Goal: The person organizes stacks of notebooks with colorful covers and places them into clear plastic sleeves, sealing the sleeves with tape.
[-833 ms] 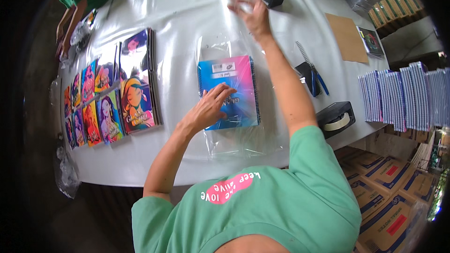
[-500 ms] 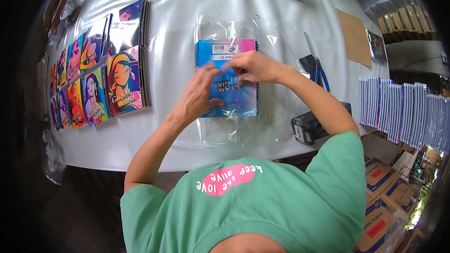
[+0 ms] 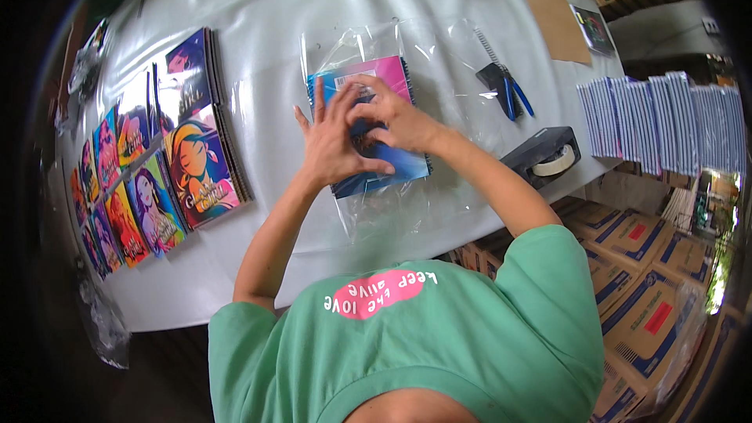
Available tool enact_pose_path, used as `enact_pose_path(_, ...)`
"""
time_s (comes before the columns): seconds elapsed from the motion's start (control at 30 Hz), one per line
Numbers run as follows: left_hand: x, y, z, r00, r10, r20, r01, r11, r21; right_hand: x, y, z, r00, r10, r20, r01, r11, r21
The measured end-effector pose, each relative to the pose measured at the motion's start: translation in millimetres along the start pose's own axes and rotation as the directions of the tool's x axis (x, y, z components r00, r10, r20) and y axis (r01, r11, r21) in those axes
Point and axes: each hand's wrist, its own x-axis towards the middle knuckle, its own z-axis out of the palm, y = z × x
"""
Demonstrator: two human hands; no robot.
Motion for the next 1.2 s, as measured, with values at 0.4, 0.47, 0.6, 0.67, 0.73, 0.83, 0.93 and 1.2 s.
enact_pose_path(0.4,18,-32,-9,0.992,0.008,0.125,-0.026,0.99,0.14,-52,-49,57,0.939,0.279,-0.201,-0.344,0.734,-0.586)
enact_pose_path(0.47,19,-38,-10,0.994,0.036,0.101,-0.036,0.999,-0.006,-95,-94,100,0.914,0.344,-0.215,-0.406,0.75,-0.523)
enact_pose_path(0.6,17,-40,-13,0.999,0.018,0.041,-0.013,0.994,-0.108,-153,-132,110,0.548,0.591,-0.593,-0.61,0.767,0.201)
enact_pose_path(0.67,17,-43,-13,0.998,0.015,0.057,-0.01,0.996,-0.093,-165,-123,80,-0.045,0.486,-0.873,-0.602,0.684,0.412)
enact_pose_path(0.73,16,-40,-9,0.996,0.038,0.076,-0.032,0.997,-0.077,-208,-80,48,-0.348,0.288,-0.892,-0.749,0.486,0.45)
enact_pose_path(0.83,19,-40,-11,0.993,0.025,0.114,-0.019,0.998,-0.052,-219,-53,16,-0.599,0.702,-0.385,-0.135,0.386,0.913)
enact_pose_path(0.93,18,-34,-15,0.991,-0.001,0.135,0.01,0.998,-0.067,-223,-39,8,-0.459,0.679,-0.573,-0.254,0.518,0.817)
enact_pose_path(1.2,18,-32,-19,0.986,-0.041,0.16,0.06,0.991,-0.116,-216,-32,10,-0.268,0.762,-0.59,0.191,0.642,0.742)
